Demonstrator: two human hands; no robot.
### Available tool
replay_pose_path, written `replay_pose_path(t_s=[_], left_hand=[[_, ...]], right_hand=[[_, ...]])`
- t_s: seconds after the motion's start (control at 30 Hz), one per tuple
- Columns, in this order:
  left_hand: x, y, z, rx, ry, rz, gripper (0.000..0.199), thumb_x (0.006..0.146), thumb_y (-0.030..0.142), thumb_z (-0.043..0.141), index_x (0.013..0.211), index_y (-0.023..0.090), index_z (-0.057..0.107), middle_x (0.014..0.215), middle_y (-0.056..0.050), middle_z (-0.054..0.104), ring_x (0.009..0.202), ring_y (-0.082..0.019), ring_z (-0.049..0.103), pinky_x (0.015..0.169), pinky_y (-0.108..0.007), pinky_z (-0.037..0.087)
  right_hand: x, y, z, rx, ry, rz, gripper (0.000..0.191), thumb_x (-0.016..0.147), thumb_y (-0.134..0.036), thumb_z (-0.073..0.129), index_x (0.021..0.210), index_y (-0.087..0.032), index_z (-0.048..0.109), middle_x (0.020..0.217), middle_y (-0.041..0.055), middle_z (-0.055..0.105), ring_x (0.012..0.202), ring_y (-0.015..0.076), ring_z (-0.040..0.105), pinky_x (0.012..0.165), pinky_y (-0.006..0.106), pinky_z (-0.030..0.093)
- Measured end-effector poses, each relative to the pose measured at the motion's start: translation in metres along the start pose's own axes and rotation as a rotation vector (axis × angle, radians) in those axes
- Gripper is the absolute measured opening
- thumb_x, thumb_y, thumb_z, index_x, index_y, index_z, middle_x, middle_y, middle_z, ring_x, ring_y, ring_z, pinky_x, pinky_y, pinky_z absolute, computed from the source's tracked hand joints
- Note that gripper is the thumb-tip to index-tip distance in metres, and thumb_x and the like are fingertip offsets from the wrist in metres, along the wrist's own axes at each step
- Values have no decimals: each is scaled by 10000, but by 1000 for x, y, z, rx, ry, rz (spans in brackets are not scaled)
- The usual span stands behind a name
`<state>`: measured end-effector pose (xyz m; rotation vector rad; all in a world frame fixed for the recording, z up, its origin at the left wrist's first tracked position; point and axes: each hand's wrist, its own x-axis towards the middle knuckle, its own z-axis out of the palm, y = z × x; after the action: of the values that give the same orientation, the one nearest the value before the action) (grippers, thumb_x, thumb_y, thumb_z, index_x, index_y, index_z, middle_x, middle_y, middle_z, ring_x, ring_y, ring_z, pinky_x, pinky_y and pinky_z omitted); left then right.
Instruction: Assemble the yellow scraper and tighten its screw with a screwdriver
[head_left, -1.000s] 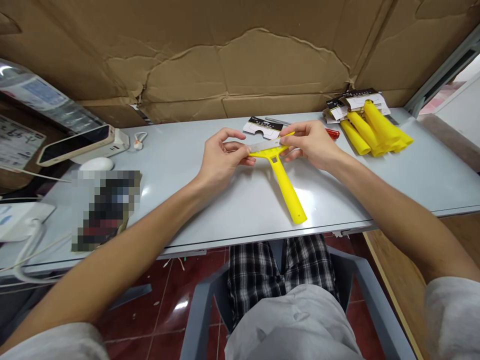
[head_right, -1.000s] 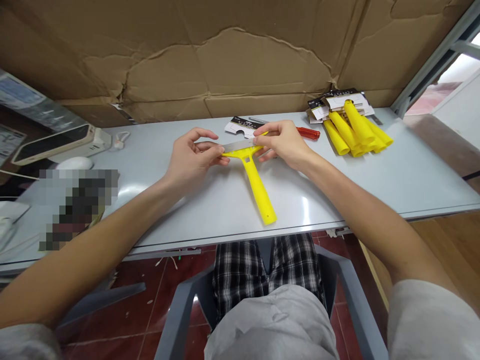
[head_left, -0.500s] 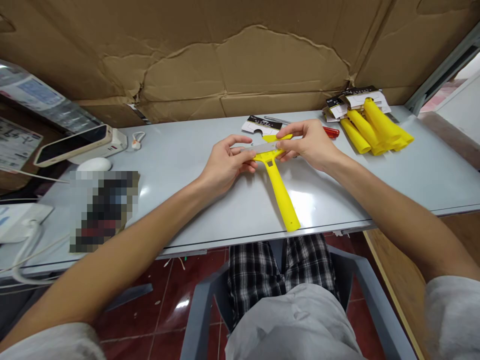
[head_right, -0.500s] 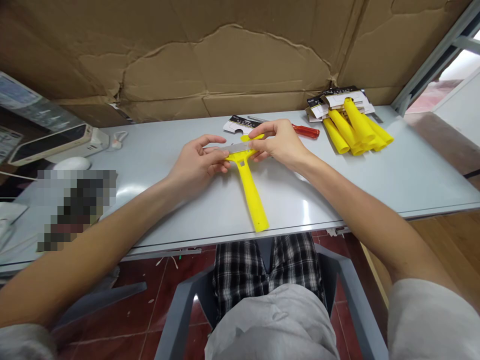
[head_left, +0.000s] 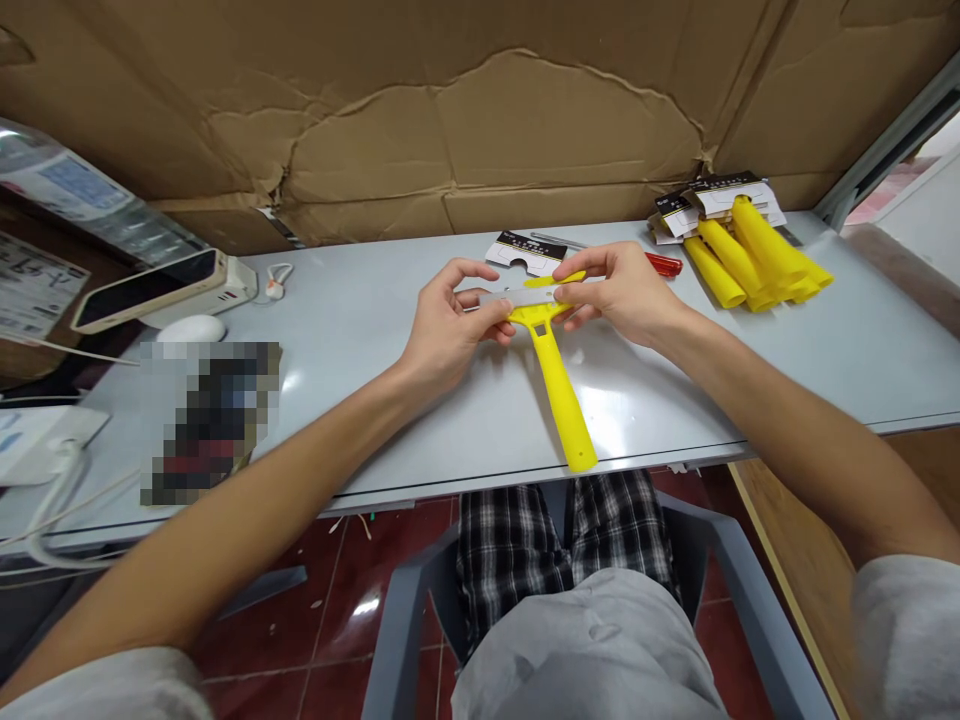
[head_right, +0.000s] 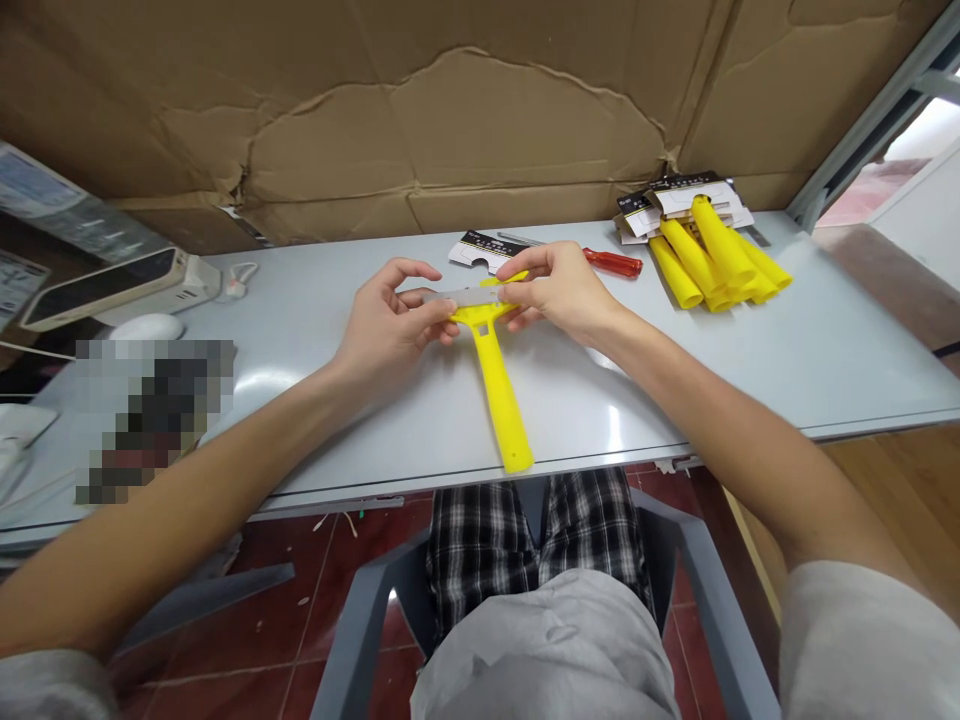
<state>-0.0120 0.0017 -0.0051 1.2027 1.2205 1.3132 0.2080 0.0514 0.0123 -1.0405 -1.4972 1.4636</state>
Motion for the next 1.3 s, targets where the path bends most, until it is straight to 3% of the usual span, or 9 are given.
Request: replay_pose_path(t_s=[0.17,0.3,0.7,0.87,1.03,1.3], left_hand=[[4,0,1,-51,6,-72,275,871,76,783,1063,205,634,718,11,750,572,-138,744,555,-235,615],[9,3,-1,-117,26,-134,235,875,91,768,1056,186,653,749,-26,775,605,-144,759,600,-243,642],[10,-3,-7,-155,32,-155,278,838,29,799,1053,167,688,755,-33,778,603,-132,747,674,-250,664],[8,2,-5,-181,8,-275,33,940,82,778,970,75,792,828,-127,809,646,-138,762,647,-222,660],[9,4,-5,-150,-19,-353,132,959,118,788,839,69,813,790,-140,780,595,-126,700,562,-212,609],[8,2,-6,-137,-18,-322,208,963,99,771,757,82,793,760,-113,753,599,-108,691,581,-193,597]], right_hand=[[5,6,-4,39,19,-45,248,774,-87,917,894,-191,727,980,58,781,784,187,802,744,343,773],[9,9,-10,45,54,-87,269,758,-108,949,894,-188,730,1001,52,760,781,173,789,761,358,782],[7,8,-9,-1,75,-76,241,744,-101,909,901,-196,752,951,42,747,762,155,739,762,351,783],[9,9,-12,-5,88,-83,237,744,-104,907,907,-194,759,972,53,762,759,162,754,758,356,782],[8,9,-13,-29,90,-88,265,737,-121,933,921,-196,758,1024,56,764,746,160,759,745,356,782],[10,13,-15,-30,73,-93,270,758,-129,943,939,-206,759,1032,59,762,787,180,781,774,378,790]])
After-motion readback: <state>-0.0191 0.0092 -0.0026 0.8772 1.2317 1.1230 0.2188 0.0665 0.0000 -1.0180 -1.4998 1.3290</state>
